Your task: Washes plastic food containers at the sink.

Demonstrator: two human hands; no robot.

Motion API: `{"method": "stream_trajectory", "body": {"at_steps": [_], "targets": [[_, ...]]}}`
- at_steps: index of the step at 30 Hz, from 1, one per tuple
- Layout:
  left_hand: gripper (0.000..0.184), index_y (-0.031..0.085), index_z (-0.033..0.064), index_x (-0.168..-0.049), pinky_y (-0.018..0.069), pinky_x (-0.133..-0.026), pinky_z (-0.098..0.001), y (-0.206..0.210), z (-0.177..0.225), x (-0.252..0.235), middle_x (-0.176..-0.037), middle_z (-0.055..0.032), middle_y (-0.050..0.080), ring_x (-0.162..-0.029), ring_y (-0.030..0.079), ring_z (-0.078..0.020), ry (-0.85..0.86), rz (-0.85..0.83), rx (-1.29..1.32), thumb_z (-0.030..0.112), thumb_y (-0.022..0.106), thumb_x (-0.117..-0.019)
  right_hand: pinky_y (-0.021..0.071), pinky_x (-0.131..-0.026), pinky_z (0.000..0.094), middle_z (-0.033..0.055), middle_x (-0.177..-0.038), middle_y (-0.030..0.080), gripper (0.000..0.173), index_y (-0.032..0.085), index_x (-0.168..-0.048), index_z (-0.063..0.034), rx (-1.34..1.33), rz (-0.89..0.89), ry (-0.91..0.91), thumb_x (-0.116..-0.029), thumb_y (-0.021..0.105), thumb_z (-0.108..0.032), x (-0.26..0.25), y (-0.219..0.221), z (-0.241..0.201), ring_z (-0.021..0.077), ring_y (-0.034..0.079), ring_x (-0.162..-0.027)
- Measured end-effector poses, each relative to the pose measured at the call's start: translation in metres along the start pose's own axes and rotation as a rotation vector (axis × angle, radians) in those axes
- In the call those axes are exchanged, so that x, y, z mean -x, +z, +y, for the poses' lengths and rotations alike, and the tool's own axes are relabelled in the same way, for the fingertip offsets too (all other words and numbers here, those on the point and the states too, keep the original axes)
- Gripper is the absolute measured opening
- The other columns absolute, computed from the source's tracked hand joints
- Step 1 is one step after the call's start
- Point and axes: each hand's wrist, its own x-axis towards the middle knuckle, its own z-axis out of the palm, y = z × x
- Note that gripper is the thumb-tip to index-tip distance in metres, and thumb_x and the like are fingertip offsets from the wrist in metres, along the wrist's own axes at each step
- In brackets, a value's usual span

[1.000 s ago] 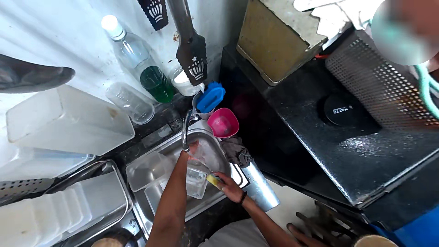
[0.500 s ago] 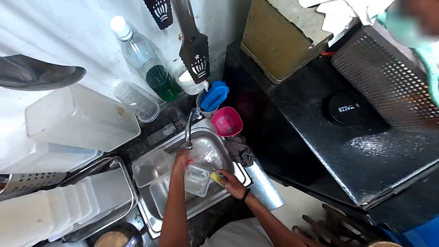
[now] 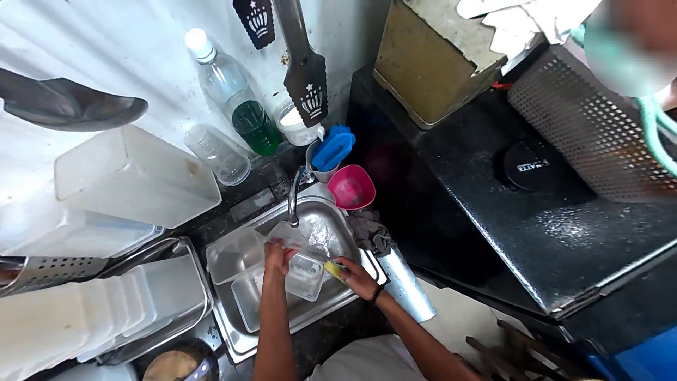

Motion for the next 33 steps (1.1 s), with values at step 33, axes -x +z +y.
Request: {"method": "stream_trajectory", "body": {"at_steps": [33], "targets": [[0.059, 0.05, -0.003, -0.14, 0.0602, -0.084, -0.0505, 0.026, -0.021, -0.044, -0.122, -0.026, 0.064, -0.096, 0.071, -0.0342, 0.067, -0.167, -1.109, 0.021, 0.074, -0.0908, 0.0497, -0.104, 0.0379, 0.0178, -0.134, 0.063, 0.04, 0.058, -0.139, -0.0002, -0.026, 0.216, -0.061, -0.1023, 0.043, -0.005, -0.027, -0.007, -0.037, 0.0209, 0.062, -0.121]]}}
